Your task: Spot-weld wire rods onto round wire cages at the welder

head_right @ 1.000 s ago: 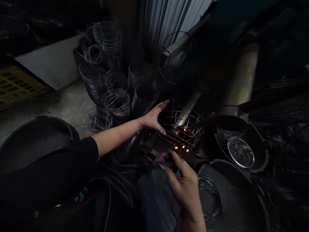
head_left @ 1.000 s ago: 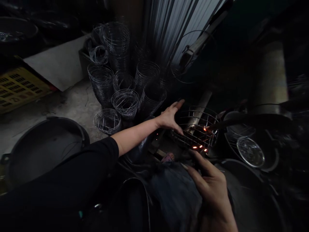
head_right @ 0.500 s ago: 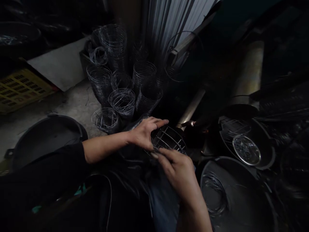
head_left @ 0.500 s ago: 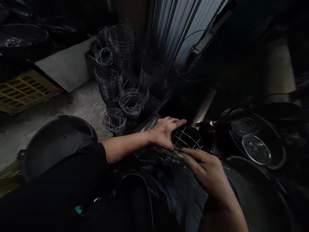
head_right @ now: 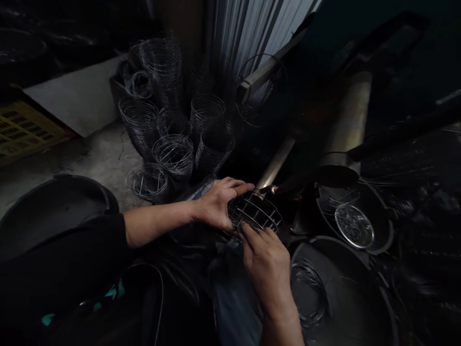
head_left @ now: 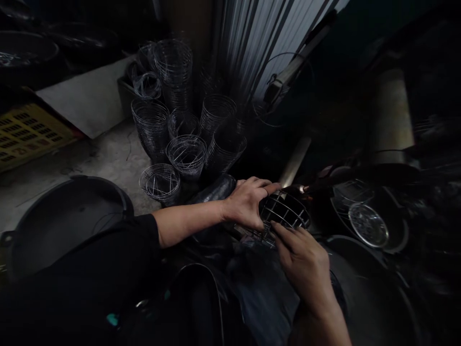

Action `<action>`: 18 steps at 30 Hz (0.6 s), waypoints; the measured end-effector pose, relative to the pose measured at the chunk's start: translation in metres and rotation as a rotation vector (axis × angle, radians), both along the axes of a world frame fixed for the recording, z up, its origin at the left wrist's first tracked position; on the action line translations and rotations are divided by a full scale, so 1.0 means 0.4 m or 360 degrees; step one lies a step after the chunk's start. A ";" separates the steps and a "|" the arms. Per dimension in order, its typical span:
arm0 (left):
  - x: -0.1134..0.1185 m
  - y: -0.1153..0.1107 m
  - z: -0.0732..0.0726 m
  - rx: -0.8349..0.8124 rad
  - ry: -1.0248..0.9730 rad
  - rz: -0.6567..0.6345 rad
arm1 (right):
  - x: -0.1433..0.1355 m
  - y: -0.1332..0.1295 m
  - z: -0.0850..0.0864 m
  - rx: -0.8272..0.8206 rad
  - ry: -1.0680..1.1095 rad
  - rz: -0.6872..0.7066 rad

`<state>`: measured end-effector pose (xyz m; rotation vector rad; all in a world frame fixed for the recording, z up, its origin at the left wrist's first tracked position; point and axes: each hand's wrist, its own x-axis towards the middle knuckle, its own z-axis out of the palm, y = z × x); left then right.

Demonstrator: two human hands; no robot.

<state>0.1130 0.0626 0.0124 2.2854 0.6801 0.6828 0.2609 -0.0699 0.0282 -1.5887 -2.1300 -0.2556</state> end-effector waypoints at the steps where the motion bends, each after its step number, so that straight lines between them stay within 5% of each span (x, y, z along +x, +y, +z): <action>1: 0.008 0.004 0.002 -0.0003 -0.0012 0.0010 | 0.009 0.004 0.000 0.0030 0.0010 0.0000; 18: 0.079 0.085 0.031 -0.0148 0.0013 0.0033 | 0.086 0.083 0.021 -0.0019 0.0106 -0.0134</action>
